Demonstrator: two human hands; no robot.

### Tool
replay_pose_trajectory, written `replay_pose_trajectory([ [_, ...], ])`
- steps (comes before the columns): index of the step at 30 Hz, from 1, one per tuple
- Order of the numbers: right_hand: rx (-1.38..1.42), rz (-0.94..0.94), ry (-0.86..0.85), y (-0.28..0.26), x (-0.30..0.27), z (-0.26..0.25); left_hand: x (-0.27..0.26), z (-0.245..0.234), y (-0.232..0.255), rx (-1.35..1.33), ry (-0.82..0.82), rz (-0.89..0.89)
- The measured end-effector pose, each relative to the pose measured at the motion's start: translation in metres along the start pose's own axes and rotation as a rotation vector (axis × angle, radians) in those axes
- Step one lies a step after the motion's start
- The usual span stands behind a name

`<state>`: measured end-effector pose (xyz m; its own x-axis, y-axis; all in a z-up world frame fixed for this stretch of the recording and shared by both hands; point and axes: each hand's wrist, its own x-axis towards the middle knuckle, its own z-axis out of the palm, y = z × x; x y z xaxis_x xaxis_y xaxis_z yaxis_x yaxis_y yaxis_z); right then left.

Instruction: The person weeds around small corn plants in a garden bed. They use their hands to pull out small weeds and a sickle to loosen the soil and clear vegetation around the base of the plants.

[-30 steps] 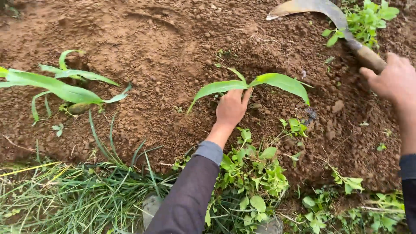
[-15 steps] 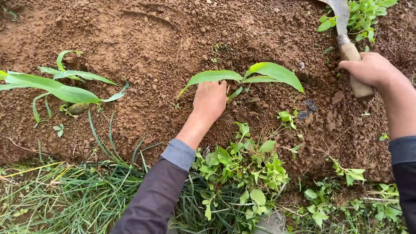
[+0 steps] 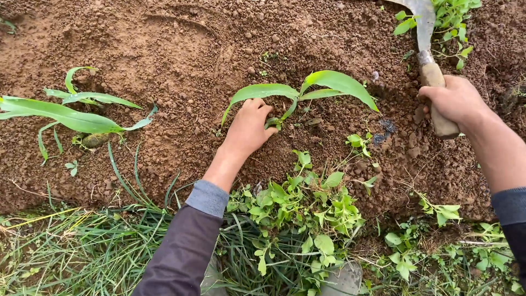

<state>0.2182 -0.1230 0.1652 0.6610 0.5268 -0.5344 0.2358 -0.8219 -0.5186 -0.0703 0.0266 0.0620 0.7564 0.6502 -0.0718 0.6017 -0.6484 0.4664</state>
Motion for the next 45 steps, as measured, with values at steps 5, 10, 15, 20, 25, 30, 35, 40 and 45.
replay_pose_trajectory([
  [5,0.001,-0.035,0.030,0.018,-0.003,0.004,0.008,0.023,0.006,0.418,0.132,0.096],
  [10,0.089,0.009,-0.014,0.029,0.003,0.007,0.011,0.012,0.008,-0.035,0.134,-0.075],
  [15,0.125,0.021,-0.020,0.027,0.003,0.006,0.006,-0.001,0.008,-0.437,0.259,-0.026],
  [20,0.098,0.047,-0.013,0.028,0.003,0.006,-0.004,0.005,0.013,0.051,0.327,0.027],
  [25,0.111,0.016,-0.024,0.028,0.006,0.005,-0.011,0.030,0.015,0.542,0.359,-0.039],
  [30,0.106,0.012,-0.032,0.033,0.010,0.007,-0.010,0.044,0.015,0.421,0.410,-0.075],
  [35,0.094,-0.003,-0.036,0.035,0.012,0.007,-0.008,0.043,0.008,0.239,0.458,-0.045],
  [40,0.100,-0.009,-0.040,0.036,0.015,0.006,-0.007,0.033,-0.004,0.159,0.319,-0.007],
  [45,0.075,-0.014,-0.035,0.038,0.018,0.005,-0.012,-0.006,0.007,0.022,0.062,0.048],
])
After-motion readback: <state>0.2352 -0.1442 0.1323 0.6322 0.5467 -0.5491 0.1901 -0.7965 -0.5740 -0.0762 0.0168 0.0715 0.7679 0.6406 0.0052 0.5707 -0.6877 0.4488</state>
